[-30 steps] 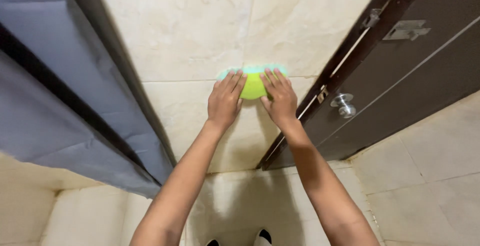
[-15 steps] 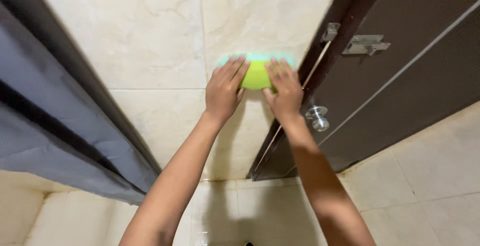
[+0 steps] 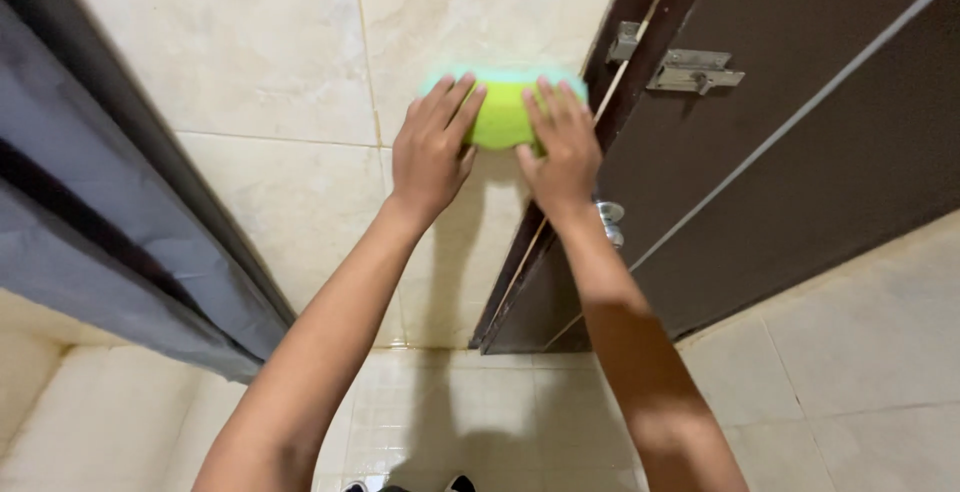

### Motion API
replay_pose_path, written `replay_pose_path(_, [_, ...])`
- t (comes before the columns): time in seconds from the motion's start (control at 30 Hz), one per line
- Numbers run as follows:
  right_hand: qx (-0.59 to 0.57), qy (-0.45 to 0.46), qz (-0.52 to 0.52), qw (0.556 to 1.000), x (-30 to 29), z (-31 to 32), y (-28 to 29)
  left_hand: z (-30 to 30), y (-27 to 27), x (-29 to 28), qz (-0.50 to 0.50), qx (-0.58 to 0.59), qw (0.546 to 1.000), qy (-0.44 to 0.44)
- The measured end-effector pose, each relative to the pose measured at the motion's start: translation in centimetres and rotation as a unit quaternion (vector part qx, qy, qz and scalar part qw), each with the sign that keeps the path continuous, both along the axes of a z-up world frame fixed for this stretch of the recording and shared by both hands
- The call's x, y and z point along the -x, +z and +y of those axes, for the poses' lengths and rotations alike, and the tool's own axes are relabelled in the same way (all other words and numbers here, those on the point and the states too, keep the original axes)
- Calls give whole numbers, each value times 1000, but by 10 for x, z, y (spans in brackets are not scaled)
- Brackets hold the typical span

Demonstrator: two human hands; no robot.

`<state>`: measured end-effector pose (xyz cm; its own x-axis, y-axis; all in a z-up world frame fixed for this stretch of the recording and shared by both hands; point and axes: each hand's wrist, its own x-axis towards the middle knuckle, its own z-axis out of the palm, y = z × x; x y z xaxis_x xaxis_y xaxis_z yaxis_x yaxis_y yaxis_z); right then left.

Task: The person scrubs the lower section of a tiled wall using a green and blue sponge. They move the sponge in circular and back-and-forth motions along the wall and the adjacent door frame.

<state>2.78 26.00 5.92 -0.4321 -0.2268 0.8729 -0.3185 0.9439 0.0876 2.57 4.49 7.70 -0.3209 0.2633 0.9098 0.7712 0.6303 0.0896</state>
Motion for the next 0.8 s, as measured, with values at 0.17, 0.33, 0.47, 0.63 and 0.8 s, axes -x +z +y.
replay_pose_path(0.17, [8,-1,-17,1000,-8,-13,-5,-1,-21,12,2,-5,1000,31])
replay_pose_path(0.33, [-29,20,-88,995,-3,-14,-53,-16,-62,20,-39,50,997,33])
replay_pose_path(0.47, [-25,22,-27,999,12,-14,-32,-24,-28,11,-37,52,998,22])
replay_pose_path(0.63, [-8,31,17,999,-2,-28,13,-21,-1,6,2,-17,999,27])
replay_pose_path(0.8, [-37,26,-46,998,5,-32,-54,-27,-72,29,-57,29,998,22])
